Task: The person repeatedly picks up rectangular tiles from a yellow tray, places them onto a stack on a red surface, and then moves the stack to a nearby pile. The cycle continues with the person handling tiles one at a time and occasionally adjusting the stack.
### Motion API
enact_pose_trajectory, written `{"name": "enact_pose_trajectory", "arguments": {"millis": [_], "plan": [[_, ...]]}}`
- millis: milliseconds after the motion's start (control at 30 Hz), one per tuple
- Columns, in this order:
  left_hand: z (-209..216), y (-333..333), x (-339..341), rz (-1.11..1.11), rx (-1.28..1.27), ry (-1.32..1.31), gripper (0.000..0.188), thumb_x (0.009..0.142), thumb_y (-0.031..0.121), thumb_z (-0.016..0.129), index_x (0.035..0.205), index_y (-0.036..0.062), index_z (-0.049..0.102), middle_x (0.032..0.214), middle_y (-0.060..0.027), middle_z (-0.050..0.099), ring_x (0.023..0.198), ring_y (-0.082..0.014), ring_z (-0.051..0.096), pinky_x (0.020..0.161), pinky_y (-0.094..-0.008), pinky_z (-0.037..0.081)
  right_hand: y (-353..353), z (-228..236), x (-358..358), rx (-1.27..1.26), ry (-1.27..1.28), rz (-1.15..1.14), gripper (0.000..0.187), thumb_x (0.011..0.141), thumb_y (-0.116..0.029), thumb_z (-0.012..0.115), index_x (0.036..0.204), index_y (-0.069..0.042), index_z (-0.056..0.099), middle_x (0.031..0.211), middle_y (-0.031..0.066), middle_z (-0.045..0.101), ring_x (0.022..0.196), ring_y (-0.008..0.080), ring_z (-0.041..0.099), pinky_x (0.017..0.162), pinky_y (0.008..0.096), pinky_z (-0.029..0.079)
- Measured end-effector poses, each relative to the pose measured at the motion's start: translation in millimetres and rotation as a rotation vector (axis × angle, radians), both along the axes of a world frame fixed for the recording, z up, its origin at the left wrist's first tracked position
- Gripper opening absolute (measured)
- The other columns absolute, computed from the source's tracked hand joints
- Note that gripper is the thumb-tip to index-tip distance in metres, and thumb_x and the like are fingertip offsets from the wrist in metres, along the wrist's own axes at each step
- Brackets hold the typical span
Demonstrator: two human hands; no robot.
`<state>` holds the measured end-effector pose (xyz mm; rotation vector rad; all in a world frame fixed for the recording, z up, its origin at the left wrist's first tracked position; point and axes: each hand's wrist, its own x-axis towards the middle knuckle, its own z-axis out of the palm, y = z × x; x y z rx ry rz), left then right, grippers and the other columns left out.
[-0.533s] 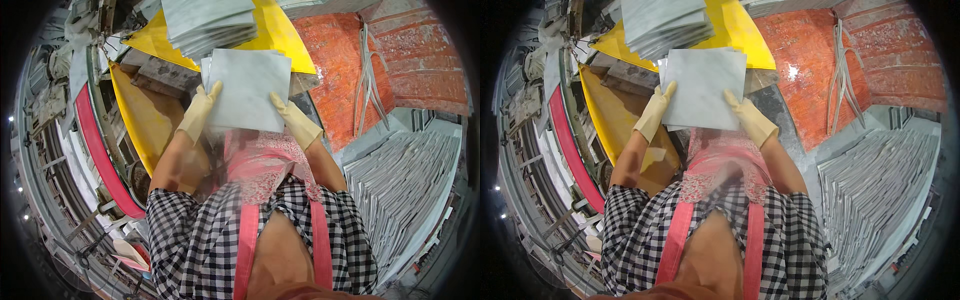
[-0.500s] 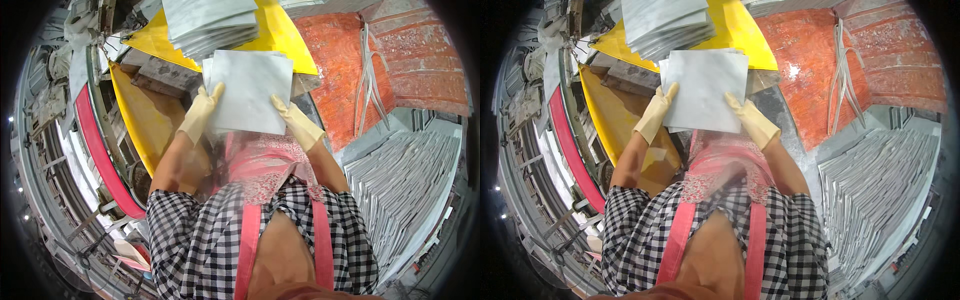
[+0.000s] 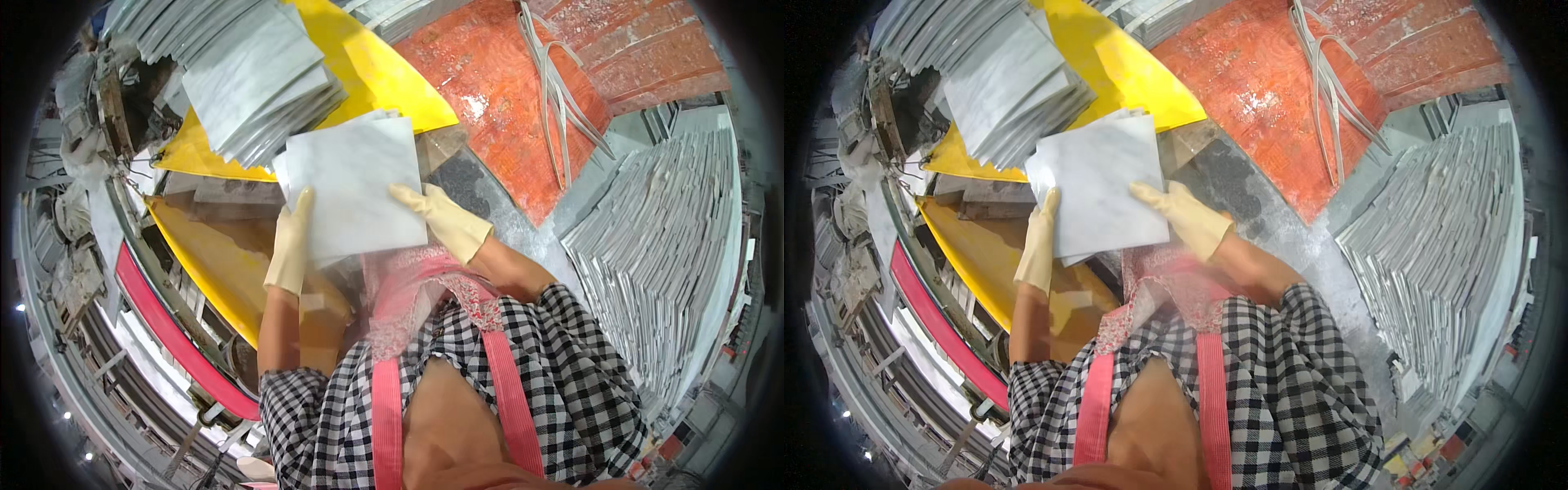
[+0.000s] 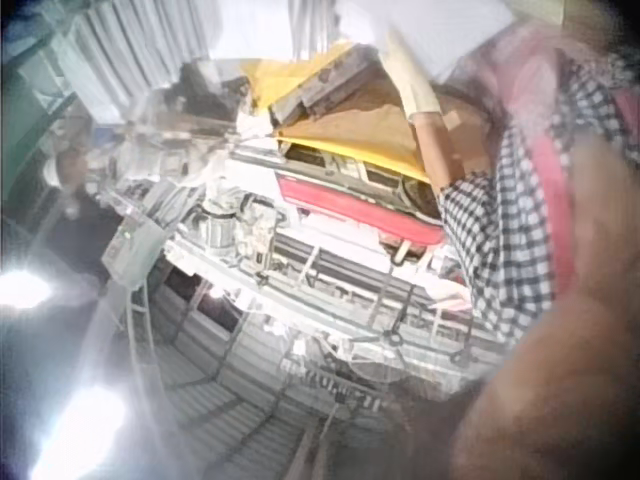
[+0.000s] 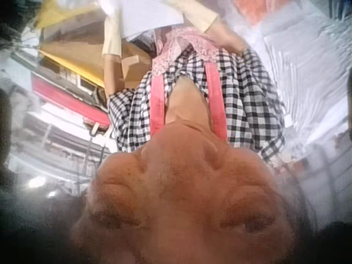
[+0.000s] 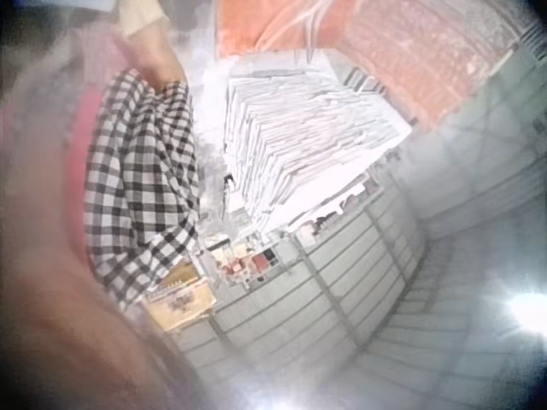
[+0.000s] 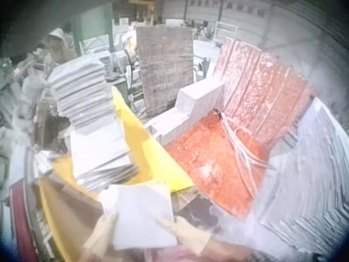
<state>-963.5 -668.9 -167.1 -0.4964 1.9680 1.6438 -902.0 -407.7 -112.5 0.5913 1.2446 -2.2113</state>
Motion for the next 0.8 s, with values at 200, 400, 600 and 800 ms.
{"name": "enact_pose_trajectory", "arguments": {"millis": [200, 400, 600, 800], "plan": [[63.9, 44.8, 29.4, 0.121, 0.1, -0.06, 0.067, 0.096, 0.043, 0.066, 0.139, -0.0074, 0.053, 0.125, -0.0136, 0.066, 0.106, -0.0207, 0.066, 0.09, -0.0332, 0.054, 51.8, 31.9, -0.8, -0.041, 0.017, 0.033, 0.057, 0.097, -0.035, 0.066, 0.136, 0.005, 0.055, 0.126, 0.0124, 0.066, 0.112, 0.0181, 0.064, 0.097, 0.0329, 0.05], [92.0, 159.6, 19.4, 0.2, 0.05, 0.026, 0.059, 0.097, 0.034, 0.067, 0.139, -0.0047, 0.054, 0.124, -0.0132, 0.066, 0.107, -0.0219, 0.067, 0.092, -0.035, 0.054, 148.9, 7.9, 1.4, -0.081, 0.036, -0.106, 0.065, 0.093, -0.034, 0.072, 0.136, 0.01, 0.051, 0.124, 0.0175, 0.065, 0.112, 0.0235, 0.064, 0.098, 0.0355, 0.051], [59.1, 326.3, -10.8, 0.015, 0.218, 0.039, 0.052, 0.097, 0.031, 0.067, 0.136, -0.0025, 0.056, 0.123, -0.0106, 0.067, 0.108, -0.0187, 0.064, 0.095, -0.0346, 0.051, 303.5, 14.2, 5.9, 0.191, 0.043, -0.283, 0.063, 0.09, -0.031, 0.072, 0.134, 0.01, 0.052, 0.127, 0.0191, 0.062, 0.114, 0.0238, 0.062, 0.097, 0.0354, 0.051], [6.5, 446.8, -37.1, -0.122, 0.463, -0.15, 0.057, 0.098, 0.039, 0.065, 0.136, -0.0022, 0.057, 0.123, -0.0096, 0.067, 0.106, -0.02, 0.065, 0.092, -0.0343, 0.053, 392.8, 19.6, 2.7, 0.532, 0.018, -0.489, 0.054, 0.091, -0.03, 0.071, 0.131, 0.005, 0.059, 0.118, 0.0105, 0.066, 0.109, 0.0175, 0.062, 0.098, 0.0343, 0.048]]}}
